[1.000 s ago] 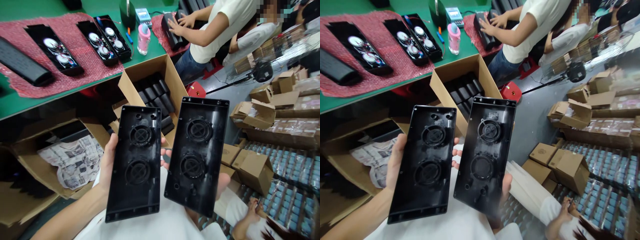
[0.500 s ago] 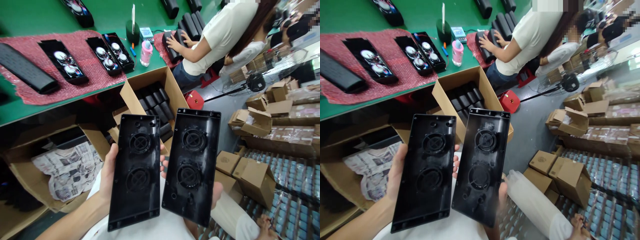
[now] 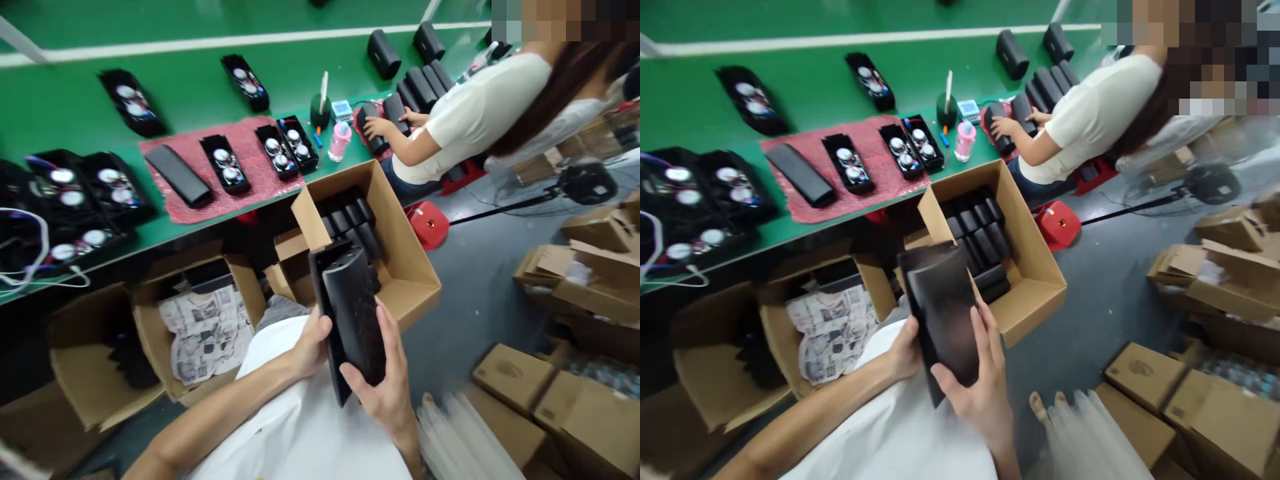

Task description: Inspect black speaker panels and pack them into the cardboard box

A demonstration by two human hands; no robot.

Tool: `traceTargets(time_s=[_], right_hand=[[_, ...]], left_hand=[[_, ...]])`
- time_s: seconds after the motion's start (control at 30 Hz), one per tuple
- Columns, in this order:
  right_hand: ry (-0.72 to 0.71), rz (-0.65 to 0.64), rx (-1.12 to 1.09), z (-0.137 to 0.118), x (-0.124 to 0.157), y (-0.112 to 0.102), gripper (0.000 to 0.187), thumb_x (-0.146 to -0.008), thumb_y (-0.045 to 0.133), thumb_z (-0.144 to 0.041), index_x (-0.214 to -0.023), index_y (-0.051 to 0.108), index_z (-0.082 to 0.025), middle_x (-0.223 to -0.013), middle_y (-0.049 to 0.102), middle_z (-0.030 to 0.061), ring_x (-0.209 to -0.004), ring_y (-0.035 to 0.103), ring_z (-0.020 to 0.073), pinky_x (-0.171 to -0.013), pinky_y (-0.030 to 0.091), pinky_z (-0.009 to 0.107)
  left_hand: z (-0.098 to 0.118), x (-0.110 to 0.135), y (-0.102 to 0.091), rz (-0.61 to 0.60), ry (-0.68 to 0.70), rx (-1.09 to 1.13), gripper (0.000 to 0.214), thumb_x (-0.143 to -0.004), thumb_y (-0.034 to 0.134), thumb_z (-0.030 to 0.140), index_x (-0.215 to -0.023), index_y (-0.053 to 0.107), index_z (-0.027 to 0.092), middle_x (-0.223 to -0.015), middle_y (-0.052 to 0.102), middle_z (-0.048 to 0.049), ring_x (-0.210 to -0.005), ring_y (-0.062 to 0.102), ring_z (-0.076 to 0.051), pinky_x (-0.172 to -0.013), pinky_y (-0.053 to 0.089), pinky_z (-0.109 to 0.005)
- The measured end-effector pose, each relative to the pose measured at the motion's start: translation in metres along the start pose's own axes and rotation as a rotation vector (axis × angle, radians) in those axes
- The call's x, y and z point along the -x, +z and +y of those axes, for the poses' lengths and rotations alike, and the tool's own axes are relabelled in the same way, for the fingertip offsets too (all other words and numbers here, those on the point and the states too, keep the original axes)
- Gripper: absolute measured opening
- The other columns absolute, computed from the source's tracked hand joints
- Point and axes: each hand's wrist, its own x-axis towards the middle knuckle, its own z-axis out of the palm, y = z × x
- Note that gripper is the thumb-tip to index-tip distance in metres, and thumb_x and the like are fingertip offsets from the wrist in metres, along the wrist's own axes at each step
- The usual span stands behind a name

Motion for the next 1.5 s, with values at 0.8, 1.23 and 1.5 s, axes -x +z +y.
traceTargets(time_s=[0.8,1.23,1.5], right_hand=[[0.331,-0.004,-0.309,0.057,-0.014,0.057,0.096,-0.086,0.078,-0.039,-0.163,0.021,-0.035,-0.166,0.036,0.0067,-0.152,0.04,0.0313,-0.124,0.042,0.052],[0.583,0.096,-0.576,0.138,-0.022,0.064,0.094,-0.084,0.073,-0.041,-0.162,0.024,-0.025,-0.163,0.042,0.0121,-0.149,0.044,0.03,-0.122,0.044,0.05],[0.709,0.107,-0.404,0.154,-0.029,0.024,0.1,-0.085,0.073,-0.055,-0.165,0.022,-0.022,-0.16,0.046,0.0167,-0.142,0.052,0.0365,-0.117,0.046,0.059]], left_hand=[[-0.035,-0.063,-0.054,0.208,0.066,-0.515,0.09,-0.059,0.086,0.076,-0.129,0.064,0.025,-0.129,0.069,-0.0084,-0.128,0.059,-0.036,-0.111,0.047,-0.041],[-0.07,-0.142,-0.037,0.053,-0.251,-0.584,0.092,-0.073,0.087,0.059,-0.149,0.05,0.024,-0.114,0.071,-0.007,-0.096,0.068,-0.026,-0.087,0.057,-0.036],[-0.087,-0.186,-0.028,-0.092,-0.338,-0.599,0.103,-0.063,0.09,0.07,-0.147,0.056,0.021,-0.129,0.07,-0.012,-0.112,0.067,-0.032,-0.094,0.055,-0.038]])
